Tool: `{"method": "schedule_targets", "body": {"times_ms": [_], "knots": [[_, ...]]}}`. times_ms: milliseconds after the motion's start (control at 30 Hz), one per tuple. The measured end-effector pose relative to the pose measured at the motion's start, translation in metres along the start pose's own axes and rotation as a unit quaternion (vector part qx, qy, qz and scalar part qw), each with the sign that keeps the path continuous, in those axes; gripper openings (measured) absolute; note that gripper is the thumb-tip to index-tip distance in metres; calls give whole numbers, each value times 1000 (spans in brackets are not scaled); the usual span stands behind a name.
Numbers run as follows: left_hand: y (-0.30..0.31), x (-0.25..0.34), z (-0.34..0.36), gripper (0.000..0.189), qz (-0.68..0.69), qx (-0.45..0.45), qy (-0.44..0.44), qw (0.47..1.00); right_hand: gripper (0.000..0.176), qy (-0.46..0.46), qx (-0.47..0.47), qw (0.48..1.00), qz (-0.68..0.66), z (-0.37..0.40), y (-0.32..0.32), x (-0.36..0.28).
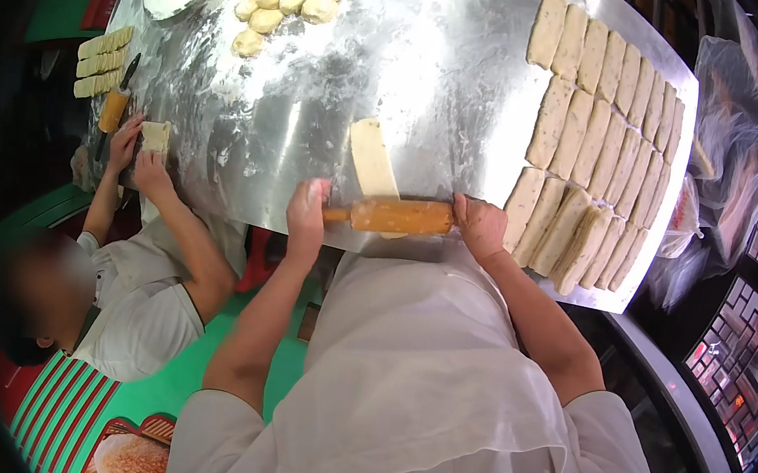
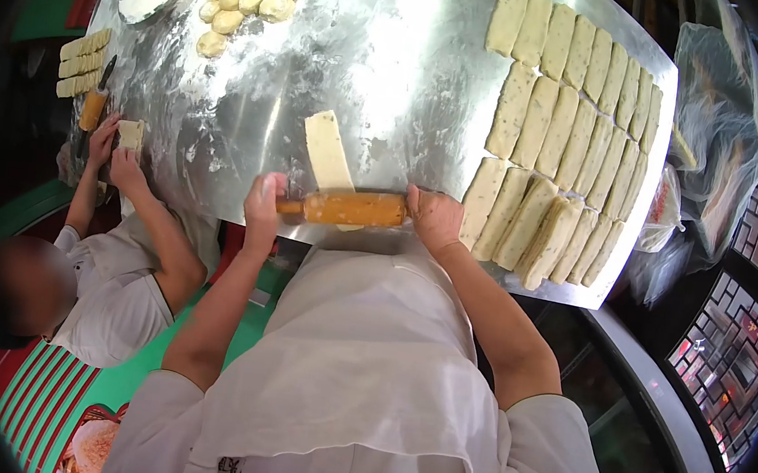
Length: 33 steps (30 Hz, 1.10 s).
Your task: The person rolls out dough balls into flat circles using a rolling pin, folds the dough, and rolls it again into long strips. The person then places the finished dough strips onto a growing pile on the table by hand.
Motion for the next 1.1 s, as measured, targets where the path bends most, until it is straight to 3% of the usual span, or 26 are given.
{"method": "schedule_targets", "body": {"times_ms": [67,100,167,233,333,367,400,433,500,567,600,633,667,733,800,833,867,900,933,1000,1100], "knots": [[8,-6,-51,33,69,107,52,991,43,-43,26,999,-15,-10,7,-4],[6,8,-71,29,44,90,31,995,46,-80,55,995,-28,-19,12,-5],[-1,30,-99,25,20,72,6,997,45,-67,80,993,-53,-43,23,-19],[-27,55,-112,26,-157,-18,-98,983,45,-54,105,990,-81,-67,29,-24],[-50,63,-117,32,-240,-98,-87,962,40,-89,85,991,-60,-95,25,-11],[-57,58,-119,31,-240,-163,-28,956,29,-17,77,996,-36,-99,16,-7],[-57,61,-119,31,-241,-163,-34,956,21,55,68,996,-12,-100,20,-18],[-57,64,-115,30,-290,-173,-66,939,21,54,75,996,-12,-96,25,-22],[-55,66,-107,30,-339,-180,-108,917,16,148,219,957,-118,-71,48,-46],[-53,73,-92,27,-399,-121,-258,872,28,204,196,947,-151,-51,56,-66],[-45,91,-85,27,-397,-123,-267,869,31,191,145,949,-204,-40,54,-75],[-34,109,-77,26,-325,-268,-172,890,40,196,51,948,-246,-35,34,-70],[-32,120,-70,25,-245,-404,-69,879,40,181,3,934,-309,-27,16,-70],[-33,133,-77,25,-185,-431,-94,878,41,167,-39,913,-371,-15,7,-70],[-37,153,-87,26,-126,-453,-115,875,35,-50,-312,876,-365,-4,-22,-55],[-44,169,-95,26,-48,-462,-110,878,35,-49,-308,876,-368,0,-23,-49],[-54,186,-104,25,31,-470,-104,876,31,-94,-259,821,-500,3,-21,-39],[-64,199,-116,25,18,-457,-106,883,29,-136,-204,746,-619,5,-17,-28],[-80,211,-126,25,18,-458,-109,882,29,-136,-201,747,-619,4,0,-27],[-116,228,-143,25,36,-457,-58,887,31,-173,-102,727,-656,1,36,-14],[-182,246,-163,24,39,-436,-106,893,28,-187,-48,749,-633,-16,56,16]]}}
Point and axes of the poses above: each hand's wrist, its own z-axis away from the middle knuckle, its own y-axis out of the back of the hand, x = y × z, the point moved 5 cm from there along -z, towards the middle knuckle, and after that the axes turned 15 degrees about -z, right-handed, at the moved point
